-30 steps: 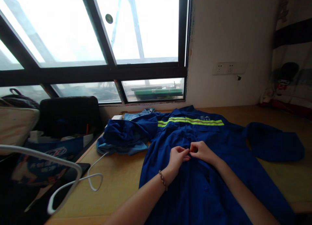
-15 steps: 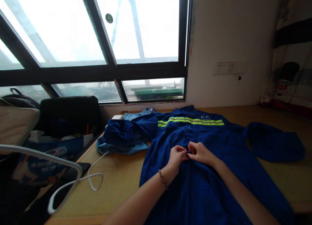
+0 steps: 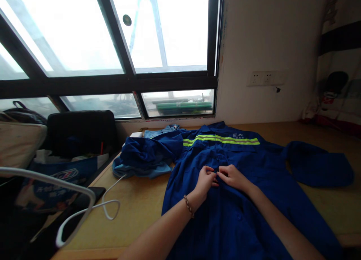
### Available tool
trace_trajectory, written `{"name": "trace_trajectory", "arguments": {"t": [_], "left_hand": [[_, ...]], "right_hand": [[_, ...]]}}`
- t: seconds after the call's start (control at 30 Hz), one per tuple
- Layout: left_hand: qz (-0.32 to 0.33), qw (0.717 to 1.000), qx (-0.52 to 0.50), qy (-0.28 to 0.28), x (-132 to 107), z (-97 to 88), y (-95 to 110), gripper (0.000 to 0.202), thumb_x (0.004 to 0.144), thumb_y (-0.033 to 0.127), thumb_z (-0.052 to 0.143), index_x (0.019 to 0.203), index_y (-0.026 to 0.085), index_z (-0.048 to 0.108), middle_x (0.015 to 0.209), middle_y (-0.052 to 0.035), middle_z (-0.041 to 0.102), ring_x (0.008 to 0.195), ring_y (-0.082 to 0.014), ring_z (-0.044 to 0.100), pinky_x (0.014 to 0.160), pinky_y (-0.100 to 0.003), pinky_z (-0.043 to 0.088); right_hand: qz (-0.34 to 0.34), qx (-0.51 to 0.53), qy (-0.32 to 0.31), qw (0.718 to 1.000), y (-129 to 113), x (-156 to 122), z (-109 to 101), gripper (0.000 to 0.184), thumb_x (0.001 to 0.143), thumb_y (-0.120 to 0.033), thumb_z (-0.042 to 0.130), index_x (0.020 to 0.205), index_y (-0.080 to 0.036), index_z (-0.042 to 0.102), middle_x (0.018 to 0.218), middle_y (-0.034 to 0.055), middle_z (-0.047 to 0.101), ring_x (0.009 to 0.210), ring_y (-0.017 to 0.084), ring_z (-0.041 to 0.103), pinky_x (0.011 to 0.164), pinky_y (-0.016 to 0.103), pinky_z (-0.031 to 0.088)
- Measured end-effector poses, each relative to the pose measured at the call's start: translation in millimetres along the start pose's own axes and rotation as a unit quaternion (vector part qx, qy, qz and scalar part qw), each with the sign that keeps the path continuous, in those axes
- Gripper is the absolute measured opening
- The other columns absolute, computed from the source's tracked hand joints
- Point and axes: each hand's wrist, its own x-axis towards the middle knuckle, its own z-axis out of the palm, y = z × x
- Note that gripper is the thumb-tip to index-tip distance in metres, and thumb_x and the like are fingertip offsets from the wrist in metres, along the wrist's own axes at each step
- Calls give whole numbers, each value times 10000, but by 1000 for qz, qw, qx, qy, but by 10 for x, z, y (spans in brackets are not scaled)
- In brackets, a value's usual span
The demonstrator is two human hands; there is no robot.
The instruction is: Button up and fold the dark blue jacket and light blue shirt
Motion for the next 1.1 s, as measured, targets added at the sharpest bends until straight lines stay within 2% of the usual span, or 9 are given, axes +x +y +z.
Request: {"name": "trace_trajectory", "arguments": {"t": [0.13, 0.27, 0.43, 0.57, 0.7, 0.8, 0.9, 1.0, 1.1], "left_hand": [[-24, 996, 77, -39, 33, -5, 32, 49, 720, 170, 454, 758, 144, 436, 497, 30, 481, 422, -97, 520, 388, -174, 403], [-50, 989, 101, -92, 30, -19, 86, 146, 757, 205, 404, 672, 115, 480, 497, -17, 525, 391, -82, 509, 375, -158, 383], [-55, 990, 74, -108, 41, -46, 82, 113, 740, 194, 444, 683, 115, 504, 514, 1, 517, 410, -65, 513, 396, -144, 395], [-49, 991, 67, -109, 74, -54, 41, 124, 746, 224, 461, 695, 120, 503, 535, 8, 515, 421, -65, 516, 397, -148, 395], [-57, 991, 69, -104, 87, -53, 30, 148, 740, 262, 502, 699, 120, 492, 552, 7, 523, 422, -64, 514, 402, -154, 387], [-54, 990, 69, -108, 81, -51, 31, 176, 737, 289, 521, 713, 116, 495, 549, 6, 526, 422, -62, 510, 412, -158, 390], [-49, 990, 74, -114, 73, -45, 28, 187, 740, 298, 526, 716, 114, 499, 541, 10, 527, 420, -59, 509, 420, -158, 396], [-37, 989, 77, -120, 66, -38, 25, 214, 725, 322, 553, 722, 112, 511, 552, 7, 540, 439, -62, 524, 434, -159, 409], [-29, 989, 72, -127, 59, -28, 31, 238, 699, 335, 589, 723, 110, 513, 562, 1, 555, 456, -67, 538, 449, -163, 424]], "right_hand": [[-2, -45, 28, 999, -21, -7, 19, 265, 813, -270, 390, 568, -173, 423, 511, -19, 475, 479, 85, 427, 490, 214, 248], [-2, -79, 54, 995, -29, -10, 20, 264, 813, -271, 385, 566, -178, 402, 515, -11, 471, 496, 95, 446, 515, 221, 256], [9, -87, 60, 994, -26, -14, 27, 260, 812, -277, 376, 572, -180, 400, 528, -4, 489, 509, 101, 463, 523, 229, 252], [43, -39, 80, 995, -11, 9, 72, 260, 794, -289, 389, 560, -176, 406, 518, -11, 480, 503, 98, 444, 517, 227, 250], [104, 92, 103, 985, 54, 77, 148, 297, 746, -306, 415, 485, -167, 382, 466, -24, 412, 475, 84, 378, 483, 218, 241], [199, 242, 73, 947, 116, 118, 174, 280, 677, -318, 456, 456, -171, 367, 405, -47, 343, 409, 64, 296, 425, 213, 201], [300, 379, 3, 876, 161, 116, 141, 266, 637, -332, 484, 467, -181, 346, 353, -83, 258, 334, 37, 173, 373, 210, 108], [335, 469, -57, 815, 189, 88, 76, 286, 645, -328, 509, 482, -182, 324, 357, -104, 212, 319, 18, 115, 358, 195, 48], [342, 520, -89, 778, 216, 72, 33, 284, 677, -296, 512, 497, -172, 331, 370, -110, 199, 315, 9, 108, 341, 176, 39]]}}
